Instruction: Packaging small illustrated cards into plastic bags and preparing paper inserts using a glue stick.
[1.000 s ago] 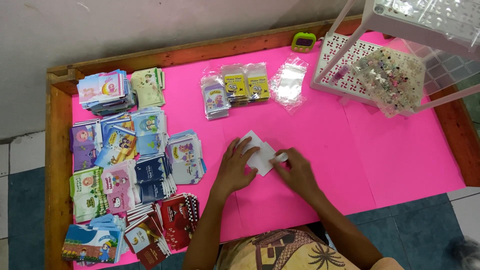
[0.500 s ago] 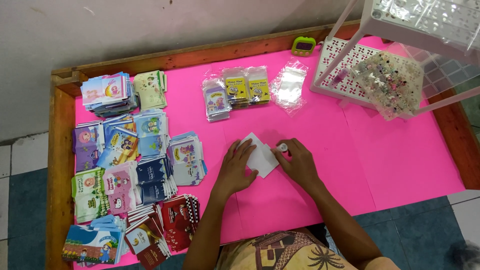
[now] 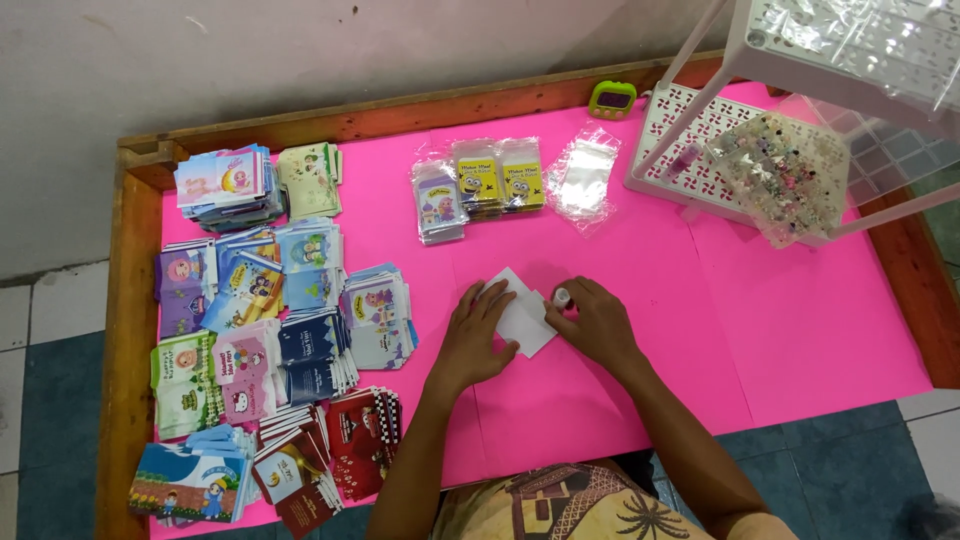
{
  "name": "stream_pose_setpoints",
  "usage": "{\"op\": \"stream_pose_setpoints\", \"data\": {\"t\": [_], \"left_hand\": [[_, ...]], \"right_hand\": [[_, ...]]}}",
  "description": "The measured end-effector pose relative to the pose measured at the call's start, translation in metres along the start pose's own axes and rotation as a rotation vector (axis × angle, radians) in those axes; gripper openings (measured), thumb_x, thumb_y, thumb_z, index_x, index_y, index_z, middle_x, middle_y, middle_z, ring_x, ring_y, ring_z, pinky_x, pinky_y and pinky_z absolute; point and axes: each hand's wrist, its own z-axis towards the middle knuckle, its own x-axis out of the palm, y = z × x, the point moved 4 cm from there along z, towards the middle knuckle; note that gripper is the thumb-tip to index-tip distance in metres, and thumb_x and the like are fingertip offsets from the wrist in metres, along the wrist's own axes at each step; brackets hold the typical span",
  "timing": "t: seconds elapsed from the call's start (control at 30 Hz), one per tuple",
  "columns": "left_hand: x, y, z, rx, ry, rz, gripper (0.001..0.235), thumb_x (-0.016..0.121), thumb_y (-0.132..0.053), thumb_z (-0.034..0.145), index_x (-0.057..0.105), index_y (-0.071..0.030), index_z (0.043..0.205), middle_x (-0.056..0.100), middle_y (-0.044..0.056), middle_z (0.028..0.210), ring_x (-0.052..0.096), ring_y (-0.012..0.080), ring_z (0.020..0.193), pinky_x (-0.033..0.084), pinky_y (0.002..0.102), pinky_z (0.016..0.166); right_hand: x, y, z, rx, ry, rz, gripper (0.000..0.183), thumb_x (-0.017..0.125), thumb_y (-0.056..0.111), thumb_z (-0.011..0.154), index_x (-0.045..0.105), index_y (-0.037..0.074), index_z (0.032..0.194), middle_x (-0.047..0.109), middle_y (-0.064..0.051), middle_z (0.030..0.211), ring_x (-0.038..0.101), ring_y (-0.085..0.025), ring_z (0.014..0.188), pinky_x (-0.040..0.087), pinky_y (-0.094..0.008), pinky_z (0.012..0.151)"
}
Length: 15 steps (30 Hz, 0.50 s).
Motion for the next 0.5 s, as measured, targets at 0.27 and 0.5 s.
{"op": "stream_pose_setpoints", "data": {"t": [0.27,0.5], "left_hand": [[-0.001,-0.002,-0.001,-0.002,-0.002,-0.007,0.077,0.067,-0.032,0.086,0.040,-0.013,0.156,0.034,0.012,0.163,0.015,0.0415,0.153,0.017,0.061,0.123],[0.000,0.000,0.000,-0.012,-0.001,-0.004,0.077,0.068,-0.031,0.085,0.041,-0.013,0.155,0.034,0.012,0.163,0.016,0.0418,0.153,0.017,0.061,0.123]], "right_hand": [[0.002,0.003,0.005,-0.014,-0.021,0.029,0.019,0.075,0.028,0.092,0.073,0.013,0.104,0.068,-0.007,0.084,0.070,-0.024,0.075,0.060,-0.036,0.064],[0.013,-0.014,-0.031,0.037,-0.052,0.089,0.018,0.078,0.027,0.087,0.073,0.015,0.098,0.067,-0.006,0.078,0.071,-0.023,0.074,0.060,-0.035,0.062]]}}
